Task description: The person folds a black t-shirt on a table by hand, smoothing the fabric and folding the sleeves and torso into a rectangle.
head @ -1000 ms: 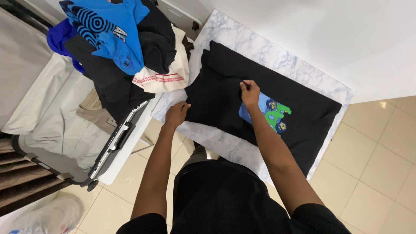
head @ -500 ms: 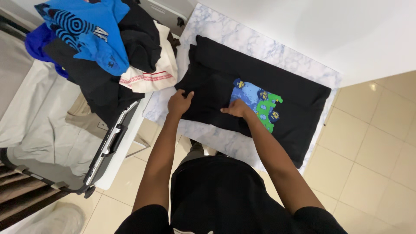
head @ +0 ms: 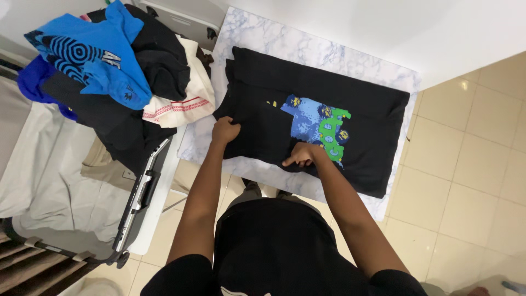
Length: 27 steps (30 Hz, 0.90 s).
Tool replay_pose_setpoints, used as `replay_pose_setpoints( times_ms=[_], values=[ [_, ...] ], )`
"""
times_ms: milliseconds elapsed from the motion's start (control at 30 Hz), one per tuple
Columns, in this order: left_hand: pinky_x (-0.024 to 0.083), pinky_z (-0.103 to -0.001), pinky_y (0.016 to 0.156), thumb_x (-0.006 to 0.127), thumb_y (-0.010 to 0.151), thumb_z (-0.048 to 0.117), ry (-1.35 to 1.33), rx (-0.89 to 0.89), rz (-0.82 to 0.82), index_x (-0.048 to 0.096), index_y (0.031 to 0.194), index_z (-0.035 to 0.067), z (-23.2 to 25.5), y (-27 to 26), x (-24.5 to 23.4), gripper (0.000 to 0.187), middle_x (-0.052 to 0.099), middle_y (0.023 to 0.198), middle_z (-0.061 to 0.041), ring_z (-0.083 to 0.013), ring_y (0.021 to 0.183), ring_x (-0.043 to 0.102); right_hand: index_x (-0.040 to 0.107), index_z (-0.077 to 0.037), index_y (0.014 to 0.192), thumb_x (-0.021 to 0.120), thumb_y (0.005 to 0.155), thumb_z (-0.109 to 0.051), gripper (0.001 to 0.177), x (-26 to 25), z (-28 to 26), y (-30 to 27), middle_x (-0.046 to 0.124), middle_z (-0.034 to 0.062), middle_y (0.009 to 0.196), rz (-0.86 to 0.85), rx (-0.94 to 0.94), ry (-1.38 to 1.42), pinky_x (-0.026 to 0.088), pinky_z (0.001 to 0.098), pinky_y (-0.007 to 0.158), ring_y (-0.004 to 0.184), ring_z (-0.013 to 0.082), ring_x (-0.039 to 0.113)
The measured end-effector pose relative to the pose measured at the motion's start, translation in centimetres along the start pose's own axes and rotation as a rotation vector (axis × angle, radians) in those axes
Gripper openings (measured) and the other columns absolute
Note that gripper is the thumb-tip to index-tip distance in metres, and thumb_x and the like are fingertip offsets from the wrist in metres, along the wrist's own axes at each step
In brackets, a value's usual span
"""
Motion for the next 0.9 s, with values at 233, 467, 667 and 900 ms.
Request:
replay_pose_setpoints(
  times_ms=[233, 467, 667, 900],
  values=[
    [0.051, -0.045, 0.099, 0.072, 0.093, 0.042, -0.047, -0.027, -0.027, 0.073, 0.115, 0.003, 3.7, 0.0, -0.9, 0.045, 0.071, 0.118, -0.023, -0.0400, 0.113, 0.066, 0.074, 0.004, 0.092, 0.081, 0.084, -0.043, 0.048, -0.7, 1.0, 1.3, 0.068, 0.0127, 0.086, 0.217, -0.110, 0.393, 0.053, 0.0339, 0.060, 0.071, 0.0241, 0.067],
    [0.053, -0.047, 0.089, 0.069, 0.096, 0.018, -0.228, 0.209, 0.376, 0.074, 0.108, 0.004, 3.4, -0.4, -0.4, 0.019, 0.073, 0.105, -0.020, -0.0413, 0.101, 0.067, 0.074, 0.004, 0.096, 0.078, 0.086, -0.036, 0.041, -0.8, 1.0, 2.0, 0.075, 0.0161, 0.090, 0.174, -0.130, 0.320, 0.059, 0.0357, 0.060, 0.076, 0.0298, 0.077],
    [0.052, -0.049, 0.089, 0.074, 0.089, 0.028, -0.001, 0.168, 0.299, 0.064, 0.122, 0.003, 3.5, -1.9, -0.7, 0.043, 0.067, 0.111, -0.023, -0.0421, 0.105, 0.065, 0.076, 0.007, 0.088, 0.083, 0.079, -0.052, 0.060, -1.2, 0.2, -0.4, 0.076, 0.0206, 0.083, 0.195, -0.113, 0.162, 0.055, 0.0348, 0.060, 0.073, 0.0261, 0.077],
    [0.047, -0.052, 0.100, 0.076, 0.087, 0.050, 0.357, -0.133, -0.106, 0.065, 0.123, 0.004, 2.6, -5.9, -3.6, 0.059, 0.071, 0.118, -0.019, -0.0368, 0.114, 0.067, 0.077, 0.006, 0.079, 0.086, 0.070, -0.057, 0.064, -0.3, -1.6, -1.9, 0.077, 0.0209, 0.080, 0.145, -0.114, -0.158, 0.057, 0.0424, 0.063, 0.070, 0.0341, 0.073]
  ],
)
Point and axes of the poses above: each hand's wrist, its own y-axis towards the middle knuckle, its own x-axis out of the palm, z = x × y, the point moved 7 cm from there along y, towards the middle knuckle
